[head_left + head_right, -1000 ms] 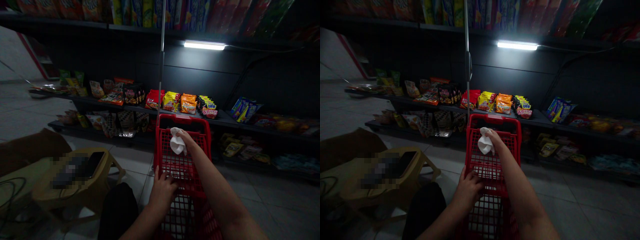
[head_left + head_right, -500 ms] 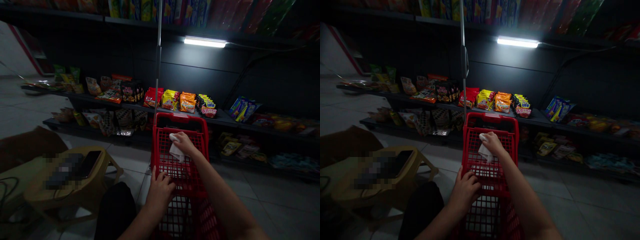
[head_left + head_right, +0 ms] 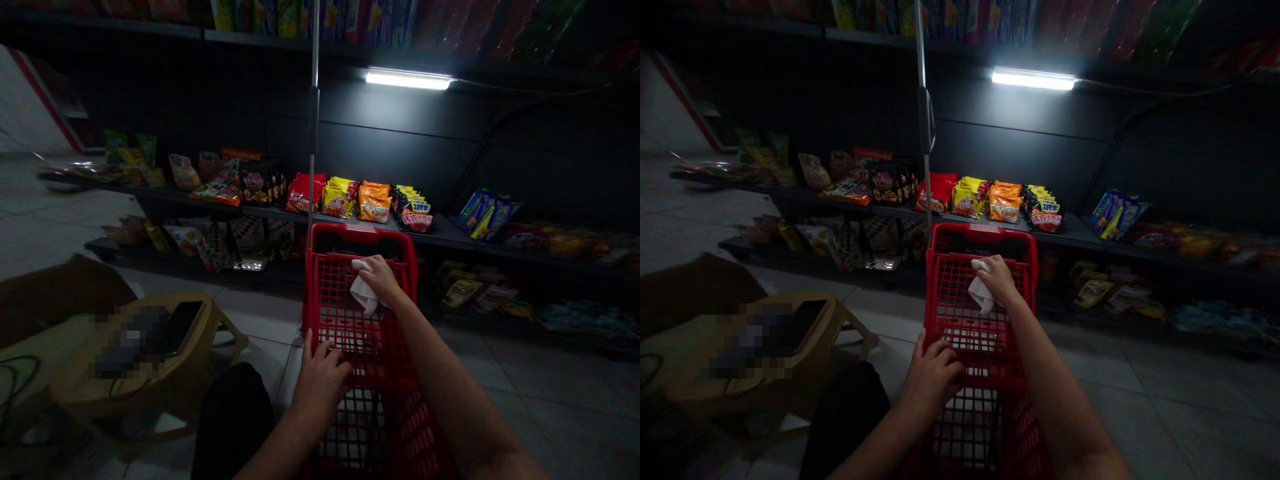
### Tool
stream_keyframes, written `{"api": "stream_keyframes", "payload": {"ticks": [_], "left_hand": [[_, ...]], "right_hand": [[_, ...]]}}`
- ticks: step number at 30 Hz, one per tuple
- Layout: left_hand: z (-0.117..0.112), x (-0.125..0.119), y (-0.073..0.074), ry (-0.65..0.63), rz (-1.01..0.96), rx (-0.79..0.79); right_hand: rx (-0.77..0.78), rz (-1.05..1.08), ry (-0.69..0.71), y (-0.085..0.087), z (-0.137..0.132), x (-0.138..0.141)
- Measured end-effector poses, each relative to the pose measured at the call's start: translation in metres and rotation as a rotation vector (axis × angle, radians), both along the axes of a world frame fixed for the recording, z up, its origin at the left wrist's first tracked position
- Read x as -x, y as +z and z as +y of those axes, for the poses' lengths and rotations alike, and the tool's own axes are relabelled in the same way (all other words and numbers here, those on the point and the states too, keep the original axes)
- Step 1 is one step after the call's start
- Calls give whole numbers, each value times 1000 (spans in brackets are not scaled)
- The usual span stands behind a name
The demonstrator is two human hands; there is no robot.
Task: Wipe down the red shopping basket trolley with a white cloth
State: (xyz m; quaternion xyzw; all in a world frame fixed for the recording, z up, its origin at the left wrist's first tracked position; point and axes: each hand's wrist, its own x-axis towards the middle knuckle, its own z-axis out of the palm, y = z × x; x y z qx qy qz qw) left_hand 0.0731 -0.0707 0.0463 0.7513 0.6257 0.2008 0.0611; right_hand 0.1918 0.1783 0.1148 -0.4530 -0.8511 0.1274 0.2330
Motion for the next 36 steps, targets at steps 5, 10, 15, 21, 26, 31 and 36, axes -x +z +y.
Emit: {"api": "stream_keyframes", "payload": {"ticks": [5, 10, 15, 21, 26, 31, 36], "left_hand": [[2, -1, 1, 5, 5, 2], [0, -2, -1, 8, 17, -31], [-2, -2, -6, 0, -18, -30], [1, -2, -6, 12, -23, -36], [0, -4, -4, 17, -17, -40], [0, -3, -6, 14, -13, -16], [4, -1, -8, 13, -16, -38]], "right_hand": [[-122, -235, 42, -11, -25, 2], [-64, -196, -25, -6, -22, 14], [39, -5, -63, 0, -4, -9], [-66, -231, -66, -7, -24, -11], [9, -185, -88, -2, -12, -4], [26, -100, -101, 5, 4, -34], [-51, -202, -44, -3, -13, -46]]}}
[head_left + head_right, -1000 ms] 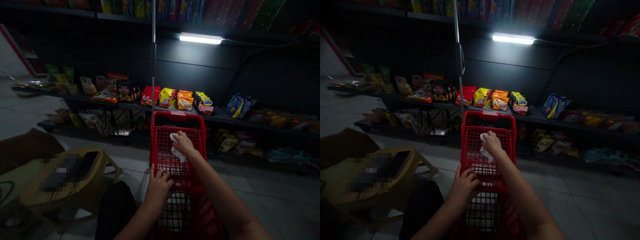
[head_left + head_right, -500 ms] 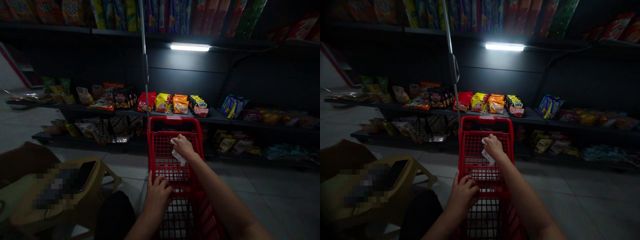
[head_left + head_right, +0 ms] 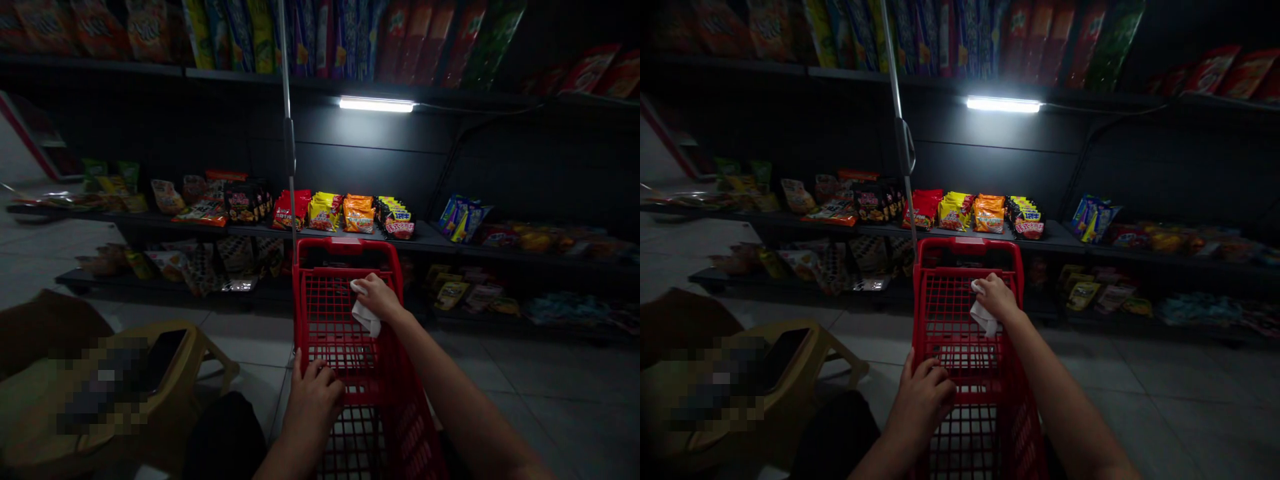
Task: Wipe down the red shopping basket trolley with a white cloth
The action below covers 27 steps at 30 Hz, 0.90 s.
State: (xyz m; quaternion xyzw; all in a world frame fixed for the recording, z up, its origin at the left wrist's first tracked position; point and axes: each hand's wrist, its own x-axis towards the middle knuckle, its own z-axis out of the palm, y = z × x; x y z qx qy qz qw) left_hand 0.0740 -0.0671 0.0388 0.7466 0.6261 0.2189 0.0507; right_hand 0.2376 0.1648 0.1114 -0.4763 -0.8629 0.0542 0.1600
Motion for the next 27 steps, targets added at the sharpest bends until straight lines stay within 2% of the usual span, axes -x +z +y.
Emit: {"api": "stream_keyframes", "payload": {"ticks": [3, 6, 8, 11, 15, 18, 21, 24, 27], "left_hand": [[1, 0, -1, -1, -7, -12], [0, -2, -4, 9, -1, -17], [-1, -2, -7, 6, -9, -28], [1, -2, -14, 3, -24, -56], [4, -1, -19, 8, -23, -79], [4, 1, -15, 6, -16, -58], [0, 1, -8, 4, -21, -27], [-2, -1, -3, -5, -31, -3], [-2, -2, -1, -10, -33, 9]], "right_hand": [[-46, -36, -2, -5, -4, 9], [90, 99, 5, -1, 9, 12], [155, 176, 9, 4, 21, 7], [138, 224, -14, 10, 26, -7], [34, 48, 11, 3, 8, -13], [-27, -39, -2, -1, 2, -5], [59, 34, -21, 4, 14, -4], [90, 87, -51, 13, 26, -16], [47, 40, -42, 14, 24, -31]]}}
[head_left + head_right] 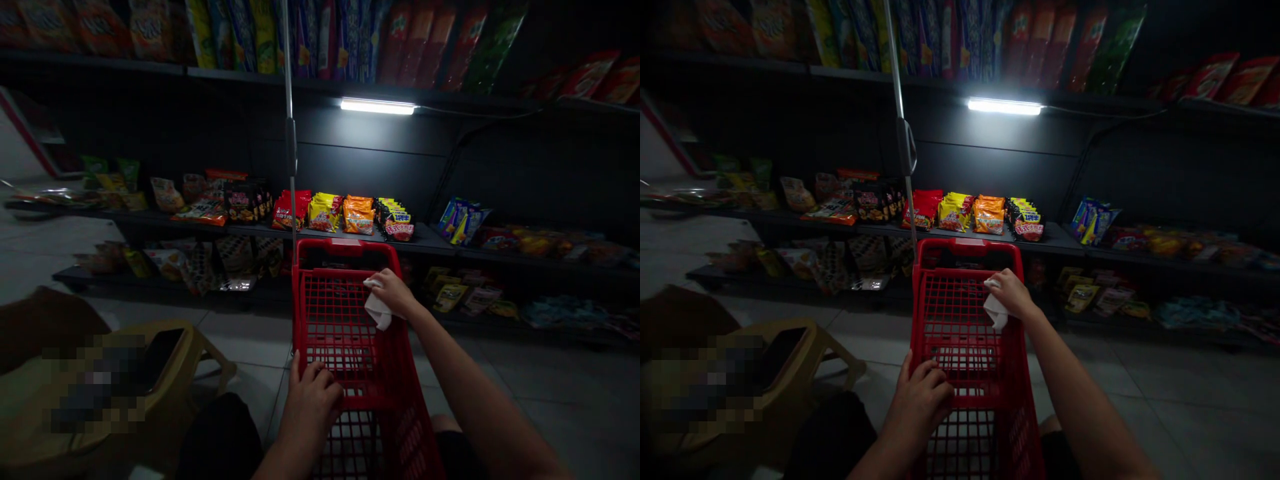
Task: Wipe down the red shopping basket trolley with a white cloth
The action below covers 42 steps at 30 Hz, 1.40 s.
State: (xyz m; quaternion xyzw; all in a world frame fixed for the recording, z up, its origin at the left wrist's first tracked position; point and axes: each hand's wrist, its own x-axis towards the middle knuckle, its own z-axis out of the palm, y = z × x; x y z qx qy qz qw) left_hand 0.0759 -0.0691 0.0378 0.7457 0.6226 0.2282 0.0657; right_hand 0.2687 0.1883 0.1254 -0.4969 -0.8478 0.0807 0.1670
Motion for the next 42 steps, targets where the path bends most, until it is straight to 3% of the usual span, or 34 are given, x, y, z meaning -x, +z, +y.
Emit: {"api": "stream_keyframes", "payload": {"ticks": [4, 9, 12, 16, 19, 24, 26, 30, 38, 42], "left_hand": [[-1, 1, 3, 7, -1, 2], [-3, 1, 4, -2, 1, -4], [-2, 0, 2, -14, -18, -29], [1, 0, 0, -10, -25, -35], [0, 0, 2, -8, -22, -27], [-3, -2, 4, -10, -24, -27], [-3, -2, 3, -12, -13, -24], [-1, -2, 4, -5, 12, -22], [-5, -2, 6, -12, -11, -48], [-4, -2, 9, -8, 8, -32]], "right_hand": [[-94, -187, 46, -9, -16, 0], [68, -7, 10, 1, -2, 2], [26, 44, -19, 11, 6, -10], [-92, -159, 14, 6, -4, -18], [-83, -263, -7, 1, -10, -13], [-60, -98, -65, 19, -2, -21], [-90, -124, -70, 23, -2, -27], [-108, -311, -51, 12, -12, -28], [-43, -204, -49, 14, -9, -30], [-76, -359, -42, 6, -24, -29]]}}
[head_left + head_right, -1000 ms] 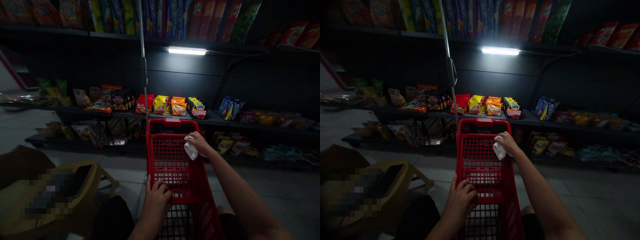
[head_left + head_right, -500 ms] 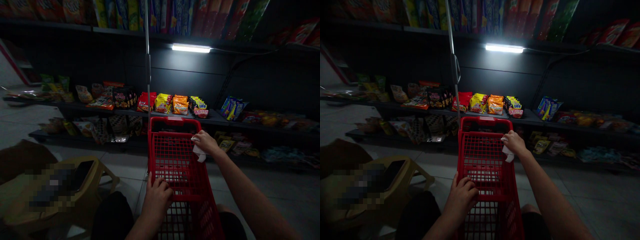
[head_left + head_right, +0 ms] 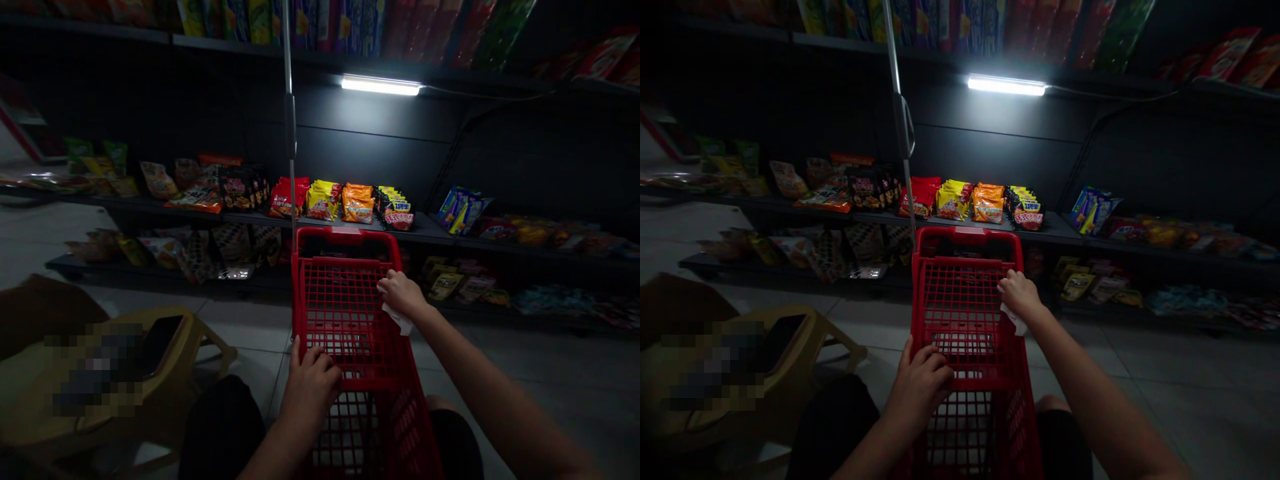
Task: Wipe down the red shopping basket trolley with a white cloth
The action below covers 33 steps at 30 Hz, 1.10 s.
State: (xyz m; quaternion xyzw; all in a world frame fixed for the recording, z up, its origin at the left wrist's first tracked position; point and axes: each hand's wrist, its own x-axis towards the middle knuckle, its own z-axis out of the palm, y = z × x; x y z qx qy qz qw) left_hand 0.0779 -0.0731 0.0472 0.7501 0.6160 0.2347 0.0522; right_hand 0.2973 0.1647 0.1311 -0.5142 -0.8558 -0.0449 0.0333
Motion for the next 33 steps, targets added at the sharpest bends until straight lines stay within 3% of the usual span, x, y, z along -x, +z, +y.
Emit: {"api": "stream_keyframes", "payload": {"ticks": [7, 13, 18, 23, 29, 33], "left_hand": [[-1, 0, 3, -5, -15, 17], [-1, 0, 0, 6, -17, 12], [-2, -1, 0, 7, -21, 9], [-2, -1, 2, 7, 15, 38], [-5, -1, 1, 12, 18, 47], [-4, 0, 1, -3, 33, 51]], "right_hand": [[5, 194, -38, -6, 2, 4], [-10, 76, 56, -12, -5, 10], [34, 301, 62, -7, 0, 17], [21, 104, 92, -8, -9, 31], [-6, 291, 54, -6, -11, 44], [-7, 167, 61, -13, -14, 55]]}}
